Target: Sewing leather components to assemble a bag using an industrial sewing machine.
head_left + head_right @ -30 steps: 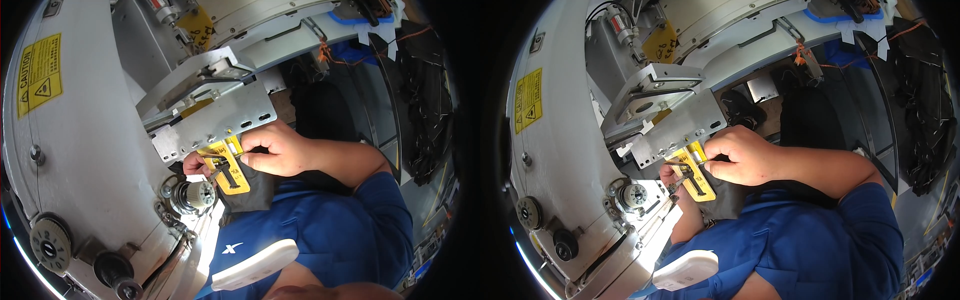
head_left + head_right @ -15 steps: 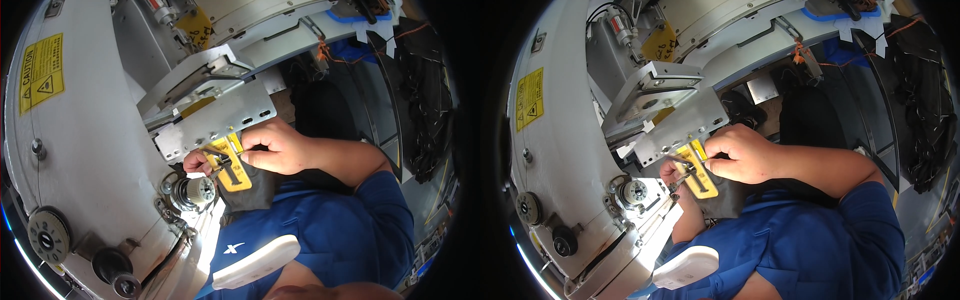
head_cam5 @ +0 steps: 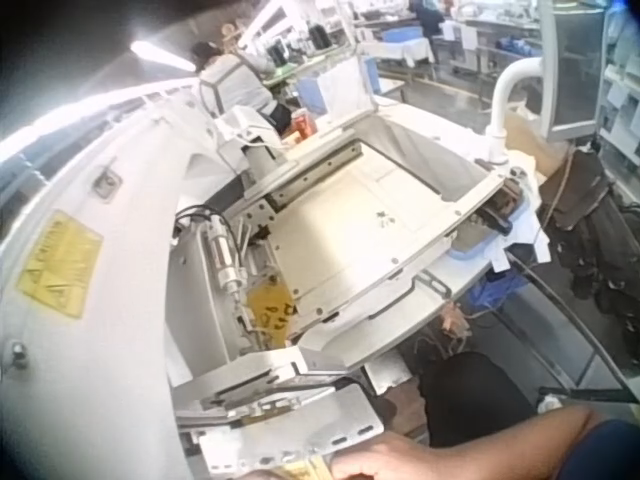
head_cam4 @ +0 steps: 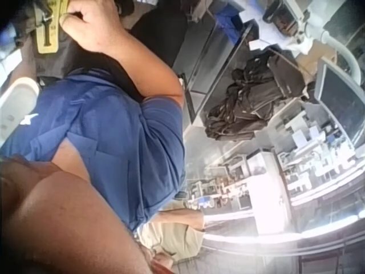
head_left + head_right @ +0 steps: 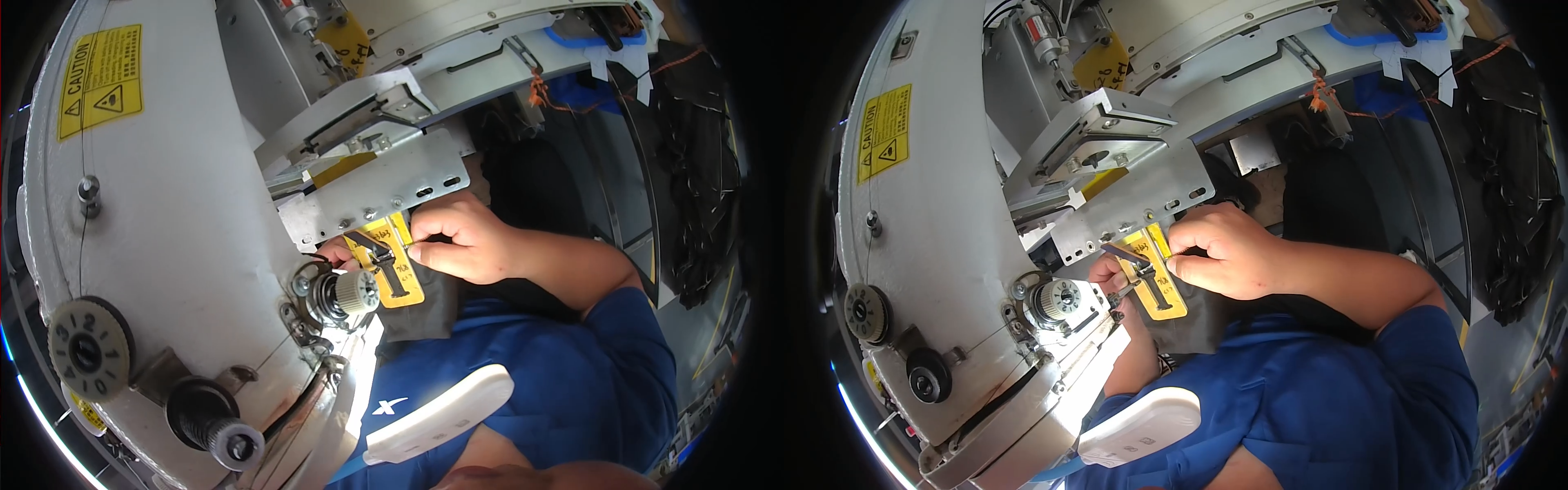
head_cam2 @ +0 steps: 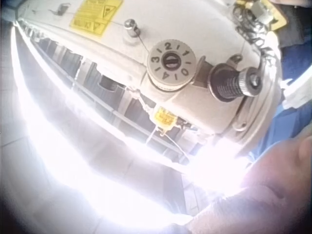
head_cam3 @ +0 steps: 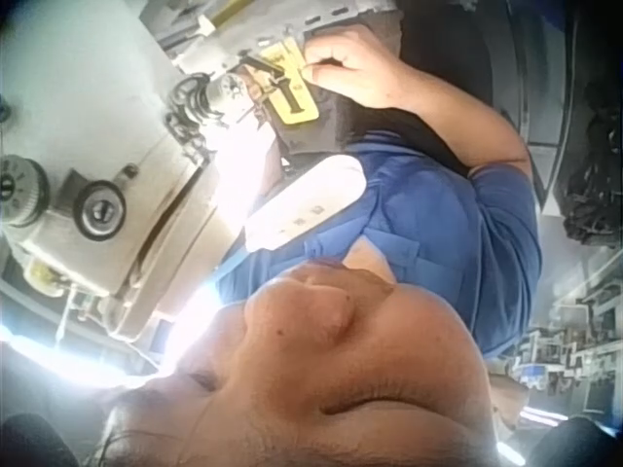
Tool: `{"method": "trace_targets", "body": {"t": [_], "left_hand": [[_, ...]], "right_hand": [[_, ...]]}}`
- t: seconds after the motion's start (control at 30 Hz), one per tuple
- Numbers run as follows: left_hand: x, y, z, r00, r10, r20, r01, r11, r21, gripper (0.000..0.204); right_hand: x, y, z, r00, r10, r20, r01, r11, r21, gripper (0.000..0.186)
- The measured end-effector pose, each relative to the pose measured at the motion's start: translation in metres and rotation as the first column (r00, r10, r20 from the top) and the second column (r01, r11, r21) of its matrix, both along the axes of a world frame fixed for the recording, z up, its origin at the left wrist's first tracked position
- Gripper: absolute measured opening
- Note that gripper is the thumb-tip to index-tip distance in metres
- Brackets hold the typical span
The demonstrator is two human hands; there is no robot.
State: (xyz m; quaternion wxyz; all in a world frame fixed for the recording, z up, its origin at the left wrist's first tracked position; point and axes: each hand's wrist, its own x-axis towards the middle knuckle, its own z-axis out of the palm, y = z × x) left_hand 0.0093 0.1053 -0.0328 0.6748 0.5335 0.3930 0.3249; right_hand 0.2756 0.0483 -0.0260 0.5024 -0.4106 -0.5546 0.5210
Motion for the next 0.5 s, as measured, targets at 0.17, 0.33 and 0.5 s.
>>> {"method": "trace_targets", "body": {"t": [0.17,0.33,0.5], "left_hand": [[-0.005,-0.002,-0.006,1.0,-0.008,0.029,0.008,1.0,0.013,0.01],[-0.009,-0.005,-0.006,1.0,0.002,0.031,-0.002,1.0,0.018,0.012],[-0.011,-0.01,-0.008,0.999,0.031,0.027,-0.032,0.999,0.022,0.015]], "right_hand": [[-0.002,0.0,-0.001,1.0,-0.027,0.003,0.027,0.999,0.024,0.016],[-0.002,0.0,-0.002,0.999,-0.033,0.017,0.033,0.999,0.017,0.015],[-0.001,0.0,0.001,0.999,-0.028,0.038,0.027,0.999,0.027,0.014]]}}
